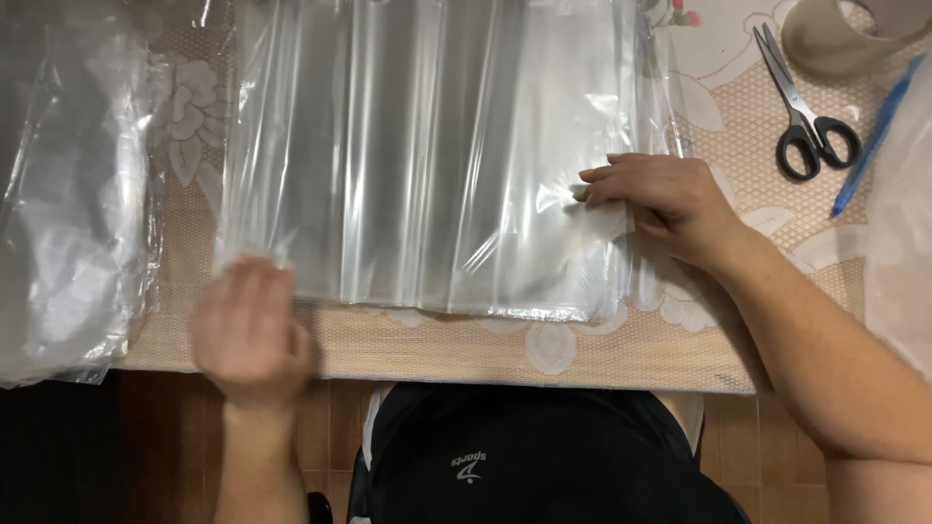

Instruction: Separating, smoothing, and stacking thin plastic bags on a table.

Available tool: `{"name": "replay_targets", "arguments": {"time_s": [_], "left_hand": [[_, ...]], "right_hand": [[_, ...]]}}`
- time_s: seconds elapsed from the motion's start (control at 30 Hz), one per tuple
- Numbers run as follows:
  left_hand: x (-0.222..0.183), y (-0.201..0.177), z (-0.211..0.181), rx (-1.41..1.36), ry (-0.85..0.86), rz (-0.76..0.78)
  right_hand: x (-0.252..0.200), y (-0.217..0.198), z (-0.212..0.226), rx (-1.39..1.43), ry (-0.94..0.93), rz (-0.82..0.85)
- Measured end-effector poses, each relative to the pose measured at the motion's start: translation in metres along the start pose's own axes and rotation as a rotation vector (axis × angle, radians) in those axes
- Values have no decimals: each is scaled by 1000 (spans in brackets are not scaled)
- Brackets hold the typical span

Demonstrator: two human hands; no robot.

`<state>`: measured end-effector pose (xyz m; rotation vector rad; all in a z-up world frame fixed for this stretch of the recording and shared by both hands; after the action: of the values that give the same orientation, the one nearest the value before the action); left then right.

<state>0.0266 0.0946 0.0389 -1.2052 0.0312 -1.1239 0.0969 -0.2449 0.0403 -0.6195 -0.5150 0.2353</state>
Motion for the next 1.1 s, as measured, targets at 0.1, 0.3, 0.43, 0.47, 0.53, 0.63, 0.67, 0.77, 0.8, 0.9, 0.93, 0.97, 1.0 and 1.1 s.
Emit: {"name": "replay_targets", "arguments": {"time_s": [0.1,0.3,0.43,0.47,0.53,0.63,0.67,0.77,0.8,0.9,0.93,0.97,1.0,1.1], "left_hand": [[62,-41,-103,-370,208,-206],[121,3,-179,-497,249,-61],[124,18,-182,-570,309,151],[126,13,-177,-571,321,152],[125,12,-175,-638,421,312],[118,14,-178,-578,482,273],[113,21,-181,-572,480,276],[109,21,-184,-396,515,150],[114,17,-179,-379,492,170],[131,5,-169,-357,459,255],[135,3,-165,-351,449,325],[131,7,-166,-343,445,324],[127,9,-167,-334,445,310],[128,8,-161,-339,399,266]], "right_hand": [[-3,3,-2,7,-30,-22],[-11,14,-24,50,49,56],[-9,15,-26,87,157,100],[-9,14,-24,88,163,89],[-5,13,-17,71,127,79],[-7,18,-31,63,149,86],[-6,18,-32,67,143,86],[-4,18,-29,79,144,68],[-2,16,-24,123,142,55],[11,13,-28,190,137,66],[17,15,-31,219,136,91],[22,14,-28,218,126,93],[27,13,-24,240,113,100],[30,14,-25,299,105,75]]}}
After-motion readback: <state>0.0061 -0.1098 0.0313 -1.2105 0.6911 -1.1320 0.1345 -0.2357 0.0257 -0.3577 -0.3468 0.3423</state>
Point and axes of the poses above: each hand's wrist, its own x-axis towards the middle knuckle, its own y-axis out of the palm, z = x × y, the point moved 8 cm from there along x, towards the middle knuckle, and after that the axes turned 11 degrees about y, right-handed, at the moved point
